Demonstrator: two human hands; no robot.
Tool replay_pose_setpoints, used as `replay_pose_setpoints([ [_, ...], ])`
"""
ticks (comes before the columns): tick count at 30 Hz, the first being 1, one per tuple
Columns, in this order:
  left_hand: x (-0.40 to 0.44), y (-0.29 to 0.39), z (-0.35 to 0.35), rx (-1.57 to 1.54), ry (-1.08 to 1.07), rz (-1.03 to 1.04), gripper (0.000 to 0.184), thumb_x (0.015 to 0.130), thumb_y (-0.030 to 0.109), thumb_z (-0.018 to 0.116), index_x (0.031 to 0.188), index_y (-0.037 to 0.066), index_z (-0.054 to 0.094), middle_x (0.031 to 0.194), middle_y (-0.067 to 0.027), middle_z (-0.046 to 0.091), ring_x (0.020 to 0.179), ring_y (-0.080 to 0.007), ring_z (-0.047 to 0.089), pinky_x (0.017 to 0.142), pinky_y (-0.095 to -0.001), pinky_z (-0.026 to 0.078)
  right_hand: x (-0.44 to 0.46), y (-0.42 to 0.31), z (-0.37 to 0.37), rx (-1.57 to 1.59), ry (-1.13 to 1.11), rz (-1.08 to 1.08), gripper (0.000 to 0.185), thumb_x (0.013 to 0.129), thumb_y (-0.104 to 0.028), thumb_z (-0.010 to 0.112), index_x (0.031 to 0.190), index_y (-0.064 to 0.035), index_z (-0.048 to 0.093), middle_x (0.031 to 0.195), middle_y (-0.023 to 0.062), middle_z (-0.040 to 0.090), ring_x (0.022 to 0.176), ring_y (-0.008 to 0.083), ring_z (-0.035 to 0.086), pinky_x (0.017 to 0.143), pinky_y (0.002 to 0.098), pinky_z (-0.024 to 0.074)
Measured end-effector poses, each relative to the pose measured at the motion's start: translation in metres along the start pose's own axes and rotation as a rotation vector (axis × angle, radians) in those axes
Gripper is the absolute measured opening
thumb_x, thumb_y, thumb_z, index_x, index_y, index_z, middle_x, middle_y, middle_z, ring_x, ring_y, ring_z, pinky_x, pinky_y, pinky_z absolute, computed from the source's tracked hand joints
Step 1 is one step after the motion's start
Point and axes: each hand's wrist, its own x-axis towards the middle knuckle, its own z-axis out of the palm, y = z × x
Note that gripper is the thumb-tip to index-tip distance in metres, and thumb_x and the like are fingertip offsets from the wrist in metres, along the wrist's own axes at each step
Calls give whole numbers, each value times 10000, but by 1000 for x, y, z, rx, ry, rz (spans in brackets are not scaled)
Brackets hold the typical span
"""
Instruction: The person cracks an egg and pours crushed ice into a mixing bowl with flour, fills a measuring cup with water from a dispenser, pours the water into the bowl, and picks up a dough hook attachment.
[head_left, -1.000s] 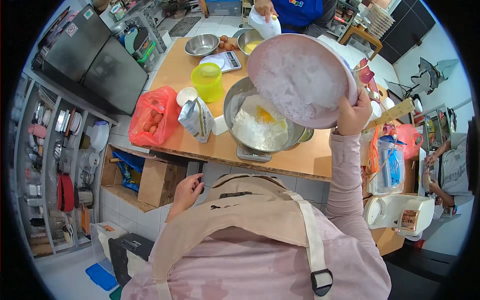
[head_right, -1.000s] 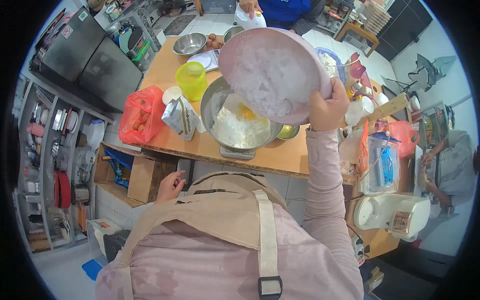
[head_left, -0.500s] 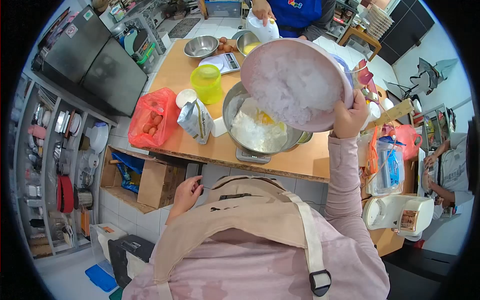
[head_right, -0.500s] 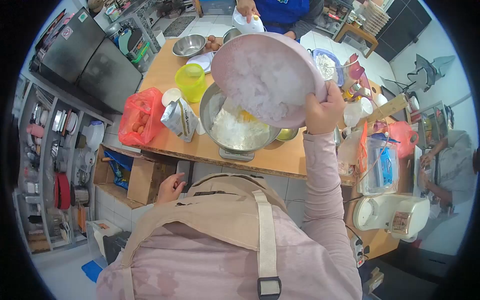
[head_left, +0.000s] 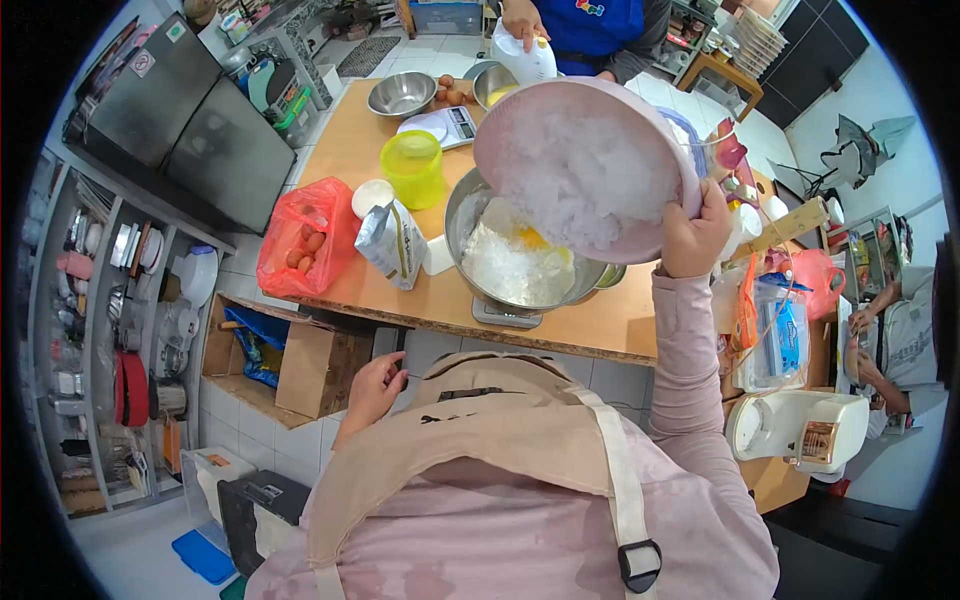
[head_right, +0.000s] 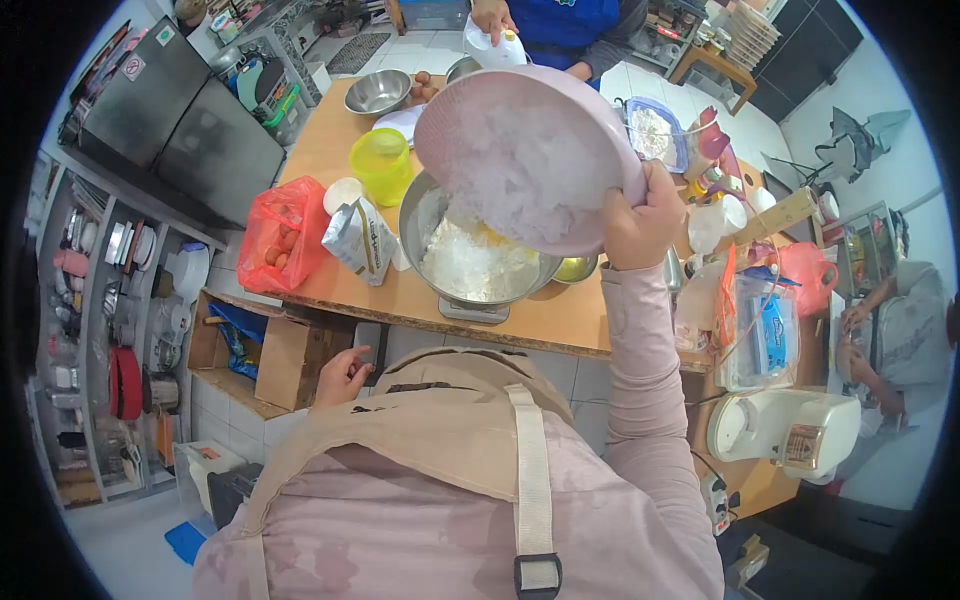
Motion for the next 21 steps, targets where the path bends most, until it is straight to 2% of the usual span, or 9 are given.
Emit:
replay_pose_setpoints([
  [5, 2, -1, 0, 8, 1, 12, 303, 799, 121, 648, 1089, 48, 595, 751, -92, 582, 612, -217, 555, 579, -324, 460, 1, 3, 0, -32, -5, -3, 113, 626, -34, 553, 733, 1, 540, 583, 29, 473, 570, 100, 435, 546, 244, 390],
  [8, 2, 1, -1, -27, -43, -58, 309, 799, 120, 649, 1091, 39, 592, 754, -92, 583, 610, -216, 559, 579, -326, 461, 5, -6, 1, 42, 45, 32, 108, 629, -35, 554, 729, 0, 535, 586, 36, 470, 568, 103, 438, 540, 249, 387],
  [11, 1, -1, 1, -4, -19, -1, 309, 802, 119, 648, 1093, 33, 590, 753, -93, 584, 610, -215, 561, 581, -327, 463, 5, 1, 2, 100, 56, 48, 104, 634, -34, 554, 725, -1, 518, 603, 53, 476, 573, 104, 437, 537, 256, 384],
  [16, 3, -2, 2, -16, -18, 21, 302, 806, 122, 648, 1089, 35, 594, 750, -93, 585, 612, -219, 561, 585, -330, 463, 4, -7, -1, -84, -43, -51, 116, 625, -29, 555, 714, 0, 487, 592, 63, 439, 555, 120, 412, 522, 267, 365],
  [21, 7, 0, 0, -8, -20, 19, 297, 802, 124, 654, 1081, 38, 599, 744, -90, 587, 612, -221, 564, 587, -340, 464, 3, -14, 2, -52, -39, -44, 133, 615, -29, 558, 702, -4, 462, 575, 62, 407, 540, 132, 388, 512, 271, 351],
])
